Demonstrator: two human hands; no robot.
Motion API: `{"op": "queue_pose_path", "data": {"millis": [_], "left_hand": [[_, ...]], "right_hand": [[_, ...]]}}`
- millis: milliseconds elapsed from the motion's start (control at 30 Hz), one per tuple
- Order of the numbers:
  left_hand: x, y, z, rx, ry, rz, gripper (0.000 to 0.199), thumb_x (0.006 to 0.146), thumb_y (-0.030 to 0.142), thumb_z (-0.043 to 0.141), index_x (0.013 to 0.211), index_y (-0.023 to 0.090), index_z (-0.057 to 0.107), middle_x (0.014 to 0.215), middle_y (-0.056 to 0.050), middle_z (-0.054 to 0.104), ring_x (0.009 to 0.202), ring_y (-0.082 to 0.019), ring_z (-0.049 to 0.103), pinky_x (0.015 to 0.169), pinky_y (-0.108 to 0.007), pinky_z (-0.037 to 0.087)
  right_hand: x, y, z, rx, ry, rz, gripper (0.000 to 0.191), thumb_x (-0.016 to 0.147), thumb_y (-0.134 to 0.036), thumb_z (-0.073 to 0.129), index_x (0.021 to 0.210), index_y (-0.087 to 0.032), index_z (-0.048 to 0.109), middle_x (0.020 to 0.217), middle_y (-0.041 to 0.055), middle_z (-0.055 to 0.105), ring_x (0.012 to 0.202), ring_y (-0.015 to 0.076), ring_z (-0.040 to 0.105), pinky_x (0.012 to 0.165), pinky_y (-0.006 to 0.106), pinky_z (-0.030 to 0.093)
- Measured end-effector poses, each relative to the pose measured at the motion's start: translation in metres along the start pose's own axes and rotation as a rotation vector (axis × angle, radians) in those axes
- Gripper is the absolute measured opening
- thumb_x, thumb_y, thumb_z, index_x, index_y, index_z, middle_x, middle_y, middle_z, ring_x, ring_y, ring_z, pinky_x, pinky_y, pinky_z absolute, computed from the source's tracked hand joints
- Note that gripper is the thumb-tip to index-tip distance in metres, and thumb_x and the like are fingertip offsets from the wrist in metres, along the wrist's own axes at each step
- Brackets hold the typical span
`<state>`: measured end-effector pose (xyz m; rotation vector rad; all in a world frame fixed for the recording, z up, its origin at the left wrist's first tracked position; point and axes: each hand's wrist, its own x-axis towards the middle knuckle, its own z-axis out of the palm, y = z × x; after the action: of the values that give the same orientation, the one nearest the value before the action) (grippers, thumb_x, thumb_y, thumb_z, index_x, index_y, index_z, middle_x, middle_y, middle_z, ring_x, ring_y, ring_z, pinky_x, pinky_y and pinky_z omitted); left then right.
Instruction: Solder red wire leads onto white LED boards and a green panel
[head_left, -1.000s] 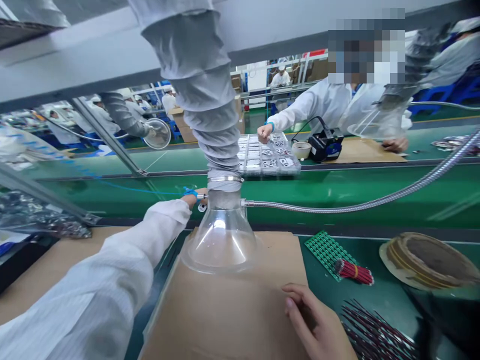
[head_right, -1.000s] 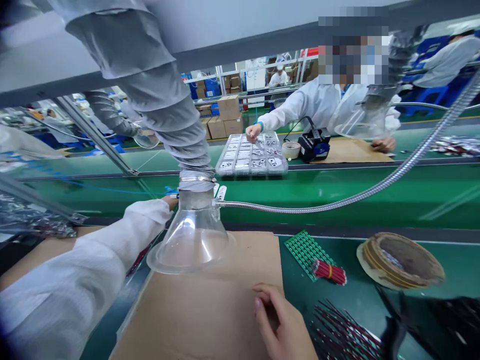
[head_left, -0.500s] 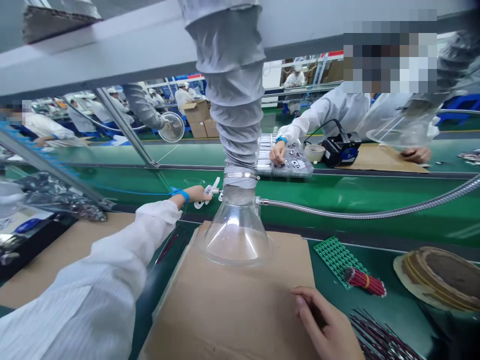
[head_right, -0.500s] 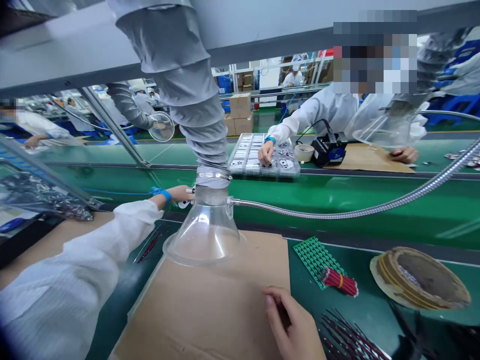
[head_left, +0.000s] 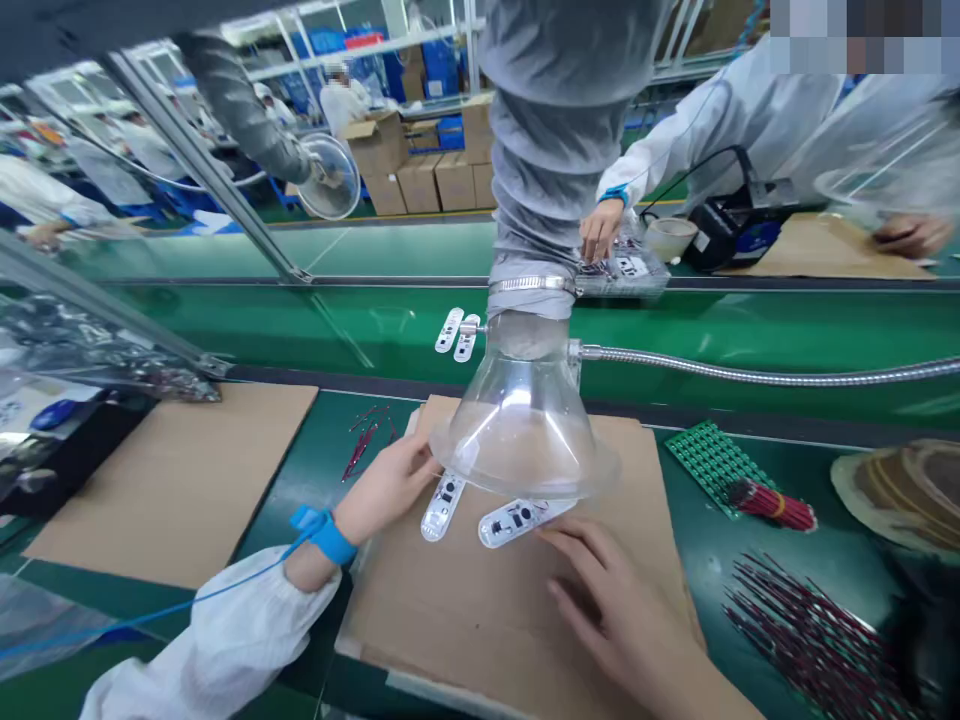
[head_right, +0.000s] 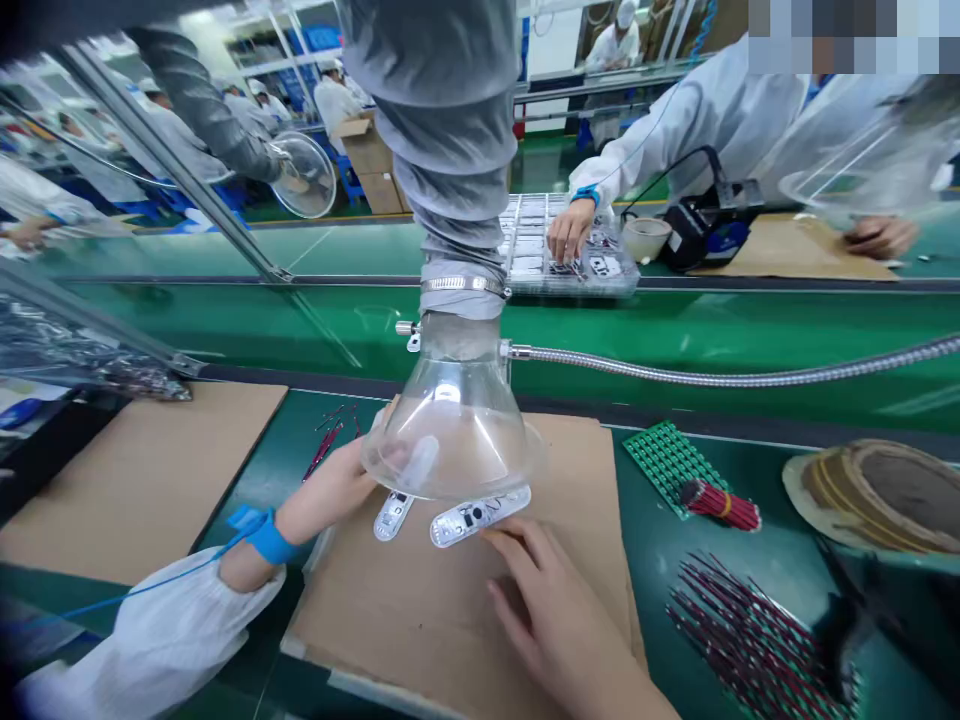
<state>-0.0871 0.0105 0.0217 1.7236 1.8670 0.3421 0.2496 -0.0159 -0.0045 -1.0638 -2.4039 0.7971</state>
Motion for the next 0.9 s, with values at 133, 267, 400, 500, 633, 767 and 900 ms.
{"op": "queue_pose_path", "data": {"millis": [133,267,400,500,633,767,900], "left_hand": [[0.051,-0.028,-0.044,0.191,0.117,-0.093,0.044,0.107,0.052,0.043,0.108,0.021,0.075,0.110,-0.009,0.081,0.102,-0.026,0.075,0.087,-0.033,0.056],[0.148,-0.036,-0.084,0.266,0.205,-0.196,0.045,0.103,0.050,0.057,0.120,0.010,0.071,0.121,-0.021,0.077,0.117,-0.033,0.072,0.099,-0.036,0.053],[0.228,-0.013,-0.083,0.317,0.161,-0.252,0.072,0.091,0.065,0.072,0.125,0.001,0.068,0.127,-0.033,0.071,0.123,-0.043,0.069,0.099,-0.040,0.055],[0.254,0.000,-0.072,0.372,0.126,-0.261,0.091,0.084,0.069,0.078,0.140,-0.001,0.057,0.142,-0.038,0.061,0.131,-0.044,0.066,0.102,-0.041,0.055],[0.253,-0.006,-0.075,0.452,0.027,-0.241,0.101,0.076,0.069,0.084,0.143,0.001,0.052,0.137,-0.035,0.065,0.133,-0.044,0.064,0.101,-0.041,0.054],[0.241,-0.017,-0.086,0.511,-0.046,-0.196,0.098,0.070,0.058,0.089,0.144,0.005,0.053,0.129,-0.029,0.073,0.121,-0.041,0.071,0.095,-0.038,0.055],[0.228,-0.016,-0.105,0.535,-0.100,-0.171,0.059,0.076,0.057,0.083,0.110,0.010,0.073,0.107,-0.023,0.080,0.110,-0.040,0.075,0.085,-0.035,0.055]], "right_hand": [[0.012,-0.016,0.012,-0.095,0.021,-0.019,0.048,0.100,-0.018,0.056,0.147,-0.028,0.061,0.145,0.0145,0.065,0.131,0.0308,0.069,0.104,0.049,0.065],[0.030,-0.020,0.011,-0.112,-0.051,-0.035,0.044,0.101,-0.018,0.057,0.142,-0.028,0.065,0.144,0.0112,0.068,0.127,0.0292,0.070,0.104,0.047,0.064],[0.055,-0.032,0.021,-0.211,-0.045,-0.028,0.046,0.102,-0.020,0.058,0.147,-0.027,0.062,0.144,0.0136,0.069,0.125,0.0325,0.071,0.101,0.051,0.065],[0.074,-0.043,0.042,-0.307,-0.042,-0.124,0.055,0.100,-0.022,0.065,0.153,-0.032,0.057,0.157,0.0138,0.060,0.133,0.0389,0.065,0.105,0.062,0.059],[0.085,-0.048,0.057,-0.315,-0.086,-0.183,0.046,0.100,-0.043,0.073,0.144,-0.033,0.064,0.159,0.0122,0.059,0.132,0.0386,0.065,0.110,0.063,0.053],[0.072,-0.032,0.046,-0.284,-0.126,-0.116,0.036,0.099,-0.044,0.073,0.132,-0.030,0.069,0.142,0.0112,0.070,0.131,0.0359,0.066,0.105,0.053,0.058],[0.046,-0.014,0.036,-0.341,-0.052,-0.073,0.036,0.099,-0.031,0.070,0.136,-0.028,0.068,0.138,0.0126,0.072,0.125,0.0360,0.070,0.099,0.053,0.063]]}}
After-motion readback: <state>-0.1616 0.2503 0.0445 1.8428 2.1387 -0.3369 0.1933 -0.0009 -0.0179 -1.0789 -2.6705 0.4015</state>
